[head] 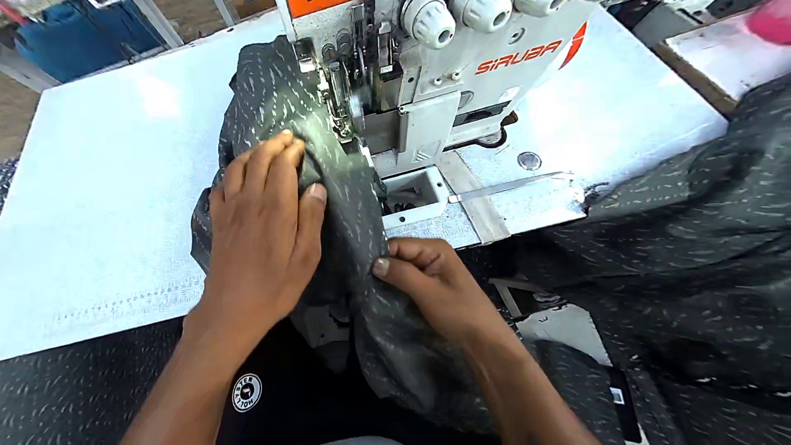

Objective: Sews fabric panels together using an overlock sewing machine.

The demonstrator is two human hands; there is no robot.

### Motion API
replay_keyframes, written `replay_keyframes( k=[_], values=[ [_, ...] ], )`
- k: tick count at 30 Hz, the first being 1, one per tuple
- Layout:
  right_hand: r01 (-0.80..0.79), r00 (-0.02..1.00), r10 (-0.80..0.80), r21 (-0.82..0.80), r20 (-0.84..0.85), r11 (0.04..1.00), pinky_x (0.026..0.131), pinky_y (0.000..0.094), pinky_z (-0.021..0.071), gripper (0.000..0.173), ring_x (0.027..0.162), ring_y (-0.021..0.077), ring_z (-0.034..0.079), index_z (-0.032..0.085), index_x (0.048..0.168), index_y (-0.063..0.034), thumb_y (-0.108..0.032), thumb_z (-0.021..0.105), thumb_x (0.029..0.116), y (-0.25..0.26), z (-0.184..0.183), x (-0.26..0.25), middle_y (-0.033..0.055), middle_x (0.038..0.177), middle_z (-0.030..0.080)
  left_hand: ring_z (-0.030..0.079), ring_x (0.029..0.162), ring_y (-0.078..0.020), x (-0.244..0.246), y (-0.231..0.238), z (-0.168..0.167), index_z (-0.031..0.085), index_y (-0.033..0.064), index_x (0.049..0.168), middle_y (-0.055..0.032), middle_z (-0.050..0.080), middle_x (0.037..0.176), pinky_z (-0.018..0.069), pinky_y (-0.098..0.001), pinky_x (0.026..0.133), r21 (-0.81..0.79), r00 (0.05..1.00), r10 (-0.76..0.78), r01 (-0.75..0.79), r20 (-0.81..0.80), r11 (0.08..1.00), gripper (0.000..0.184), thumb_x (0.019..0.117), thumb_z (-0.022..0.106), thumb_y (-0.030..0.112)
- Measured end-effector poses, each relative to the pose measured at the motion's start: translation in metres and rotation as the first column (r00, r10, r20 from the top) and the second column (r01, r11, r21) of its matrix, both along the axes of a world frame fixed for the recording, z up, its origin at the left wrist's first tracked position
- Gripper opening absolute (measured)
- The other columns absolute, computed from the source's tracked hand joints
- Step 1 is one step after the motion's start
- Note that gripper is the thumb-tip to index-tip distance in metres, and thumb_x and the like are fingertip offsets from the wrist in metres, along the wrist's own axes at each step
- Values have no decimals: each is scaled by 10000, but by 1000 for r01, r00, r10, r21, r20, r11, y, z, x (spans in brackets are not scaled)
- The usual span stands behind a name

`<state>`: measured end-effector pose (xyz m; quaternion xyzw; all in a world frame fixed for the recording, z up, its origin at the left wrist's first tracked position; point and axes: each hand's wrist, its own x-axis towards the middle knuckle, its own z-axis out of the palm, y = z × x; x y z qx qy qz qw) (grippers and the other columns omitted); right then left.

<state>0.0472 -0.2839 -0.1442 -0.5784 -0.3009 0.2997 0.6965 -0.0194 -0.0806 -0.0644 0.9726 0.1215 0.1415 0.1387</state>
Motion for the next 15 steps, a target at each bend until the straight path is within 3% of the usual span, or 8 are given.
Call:
replay_keyframes(
  k=[4, 9, 15],
  values=[
    [79, 995, -80, 18, 59, 997, 437, 216, 418, 274, 502, 76, 513, 654, 787, -66, -152, 549, 1024, 18, 16, 15, 19, 608, 548, 288, 1530, -323, 26, 23, 3, 425, 58, 1544, -125, 359, 1636, 253, -569, 1214, -7, 997, 12, -13, -77, 1000, 668, 1060, 275, 494],
    [185, 974, -185, 13, 131, 983, 458, 249, 413, 279, 521, 91, 509, 656, 796, -60, -141, 534, 1034, 45, 26, 37, 12, 617, 541, 176, 1576, -331, 63, 54, 3, 288, 50, 1613, -161, 205, 1699, 136, -659, 1225, 27, 979, 77, -73, -190, 997, 780, 1034, 218, 569],
    [395, 908, -387, -22, 161, 918, 410, 265, 337, 419, 452, 103, 448, 540, 629, -107, -169, 527, 1043, 62, 36, 33, 4, 535, 466, 141, 1585, -320, 103, 84, 7, 229, 59, 1632, -142, 148, 1717, 117, -696, 1211, 13, 965, 123, -123, -231, 992, 808, 1025, 192, 592]
  ],
)
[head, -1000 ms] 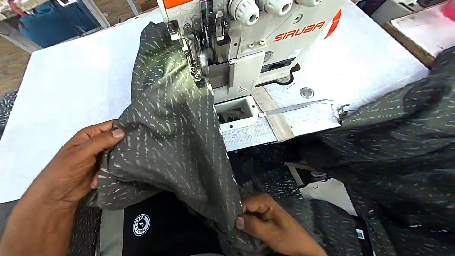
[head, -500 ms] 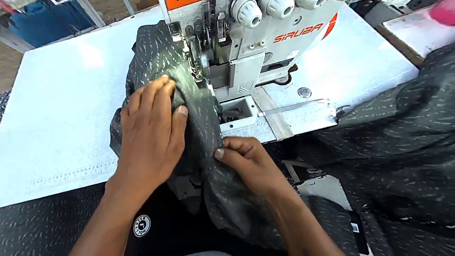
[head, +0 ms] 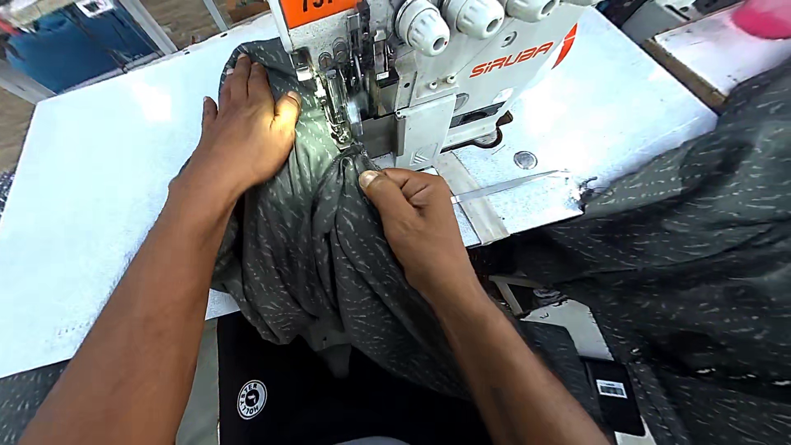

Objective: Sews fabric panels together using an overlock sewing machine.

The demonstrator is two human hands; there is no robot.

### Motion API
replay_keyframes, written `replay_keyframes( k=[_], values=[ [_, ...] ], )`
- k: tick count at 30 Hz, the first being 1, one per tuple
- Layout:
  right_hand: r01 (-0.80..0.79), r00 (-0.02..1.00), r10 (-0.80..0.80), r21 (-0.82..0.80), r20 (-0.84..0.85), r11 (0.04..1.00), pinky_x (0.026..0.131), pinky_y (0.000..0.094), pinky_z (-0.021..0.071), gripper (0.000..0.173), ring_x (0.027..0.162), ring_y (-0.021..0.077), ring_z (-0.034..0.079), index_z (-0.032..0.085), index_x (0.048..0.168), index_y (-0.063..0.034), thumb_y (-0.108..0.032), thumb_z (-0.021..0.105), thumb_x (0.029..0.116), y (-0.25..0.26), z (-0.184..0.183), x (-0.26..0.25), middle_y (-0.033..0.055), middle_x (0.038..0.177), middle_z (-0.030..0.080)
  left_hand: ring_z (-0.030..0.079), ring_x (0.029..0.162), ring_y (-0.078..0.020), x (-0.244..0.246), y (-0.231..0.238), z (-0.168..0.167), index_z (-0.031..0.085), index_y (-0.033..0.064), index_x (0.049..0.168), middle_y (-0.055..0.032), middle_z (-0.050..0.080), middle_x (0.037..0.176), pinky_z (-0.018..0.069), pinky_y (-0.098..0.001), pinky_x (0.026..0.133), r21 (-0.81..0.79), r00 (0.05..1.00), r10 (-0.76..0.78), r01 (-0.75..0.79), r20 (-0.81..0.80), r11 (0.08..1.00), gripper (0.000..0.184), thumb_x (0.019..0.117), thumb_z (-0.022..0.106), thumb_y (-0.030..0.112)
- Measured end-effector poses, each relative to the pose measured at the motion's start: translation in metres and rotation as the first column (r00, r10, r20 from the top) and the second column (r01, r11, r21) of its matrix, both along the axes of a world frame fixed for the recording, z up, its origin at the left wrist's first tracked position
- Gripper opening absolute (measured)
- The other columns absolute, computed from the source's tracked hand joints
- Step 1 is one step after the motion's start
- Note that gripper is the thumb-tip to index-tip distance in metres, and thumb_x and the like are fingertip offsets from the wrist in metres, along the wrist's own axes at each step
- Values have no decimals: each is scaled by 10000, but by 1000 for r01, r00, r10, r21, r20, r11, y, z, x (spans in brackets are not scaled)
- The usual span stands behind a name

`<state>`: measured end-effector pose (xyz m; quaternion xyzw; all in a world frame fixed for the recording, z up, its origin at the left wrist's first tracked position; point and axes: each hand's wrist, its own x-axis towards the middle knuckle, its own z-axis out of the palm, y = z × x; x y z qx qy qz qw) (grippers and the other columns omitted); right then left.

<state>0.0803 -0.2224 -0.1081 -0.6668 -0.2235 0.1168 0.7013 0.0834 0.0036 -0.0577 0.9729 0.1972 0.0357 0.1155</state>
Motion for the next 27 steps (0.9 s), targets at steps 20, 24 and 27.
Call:
replay_keyframes(
  k=[20, 24, 27],
  values=[
    [-434, 847, 518, -717, -118, 546, 635, 416, 551, 210, 684, 150, 655, 699, 791, -140, -332, 784, 806, -184, -93, -34, -2, 712, 663, 693, 1084, -166, -240, -117, -201, 496, -82, 1338, -127, 695, 1171, 592, -346, 964, -962, 844, 530, -76, 79, 264, 659, 823, 821, 171],
    [-451, 890, 449, 0, 78, 893, 821, 211, 607, 170, 921, -21, 683, 693, 1123, -195, -241, 716, 961, -127, -43, -63, -118, 992, 726, 715, 946, -82, -262, -59, -76, 603, 14, 1267, 1, 742, 1051, 621, -305, 852, -904, 927, 371, -207, -59, 375, 456, 879, 755, 199],
    [-509, 858, 501, 335, 115, 793, 824, 222, 608, 220, 929, 2, 688, 650, 1159, -114, -177, 719, 960, -86, -10, -82, -75, 1008, 728, 642, 836, 29, -220, 22, 45, 587, -53, 1162, 2, 669, 927, 561, -191, 788, -483, 965, 203, -258, -164, 837, 232, 959, 617, 54]
  ],
)
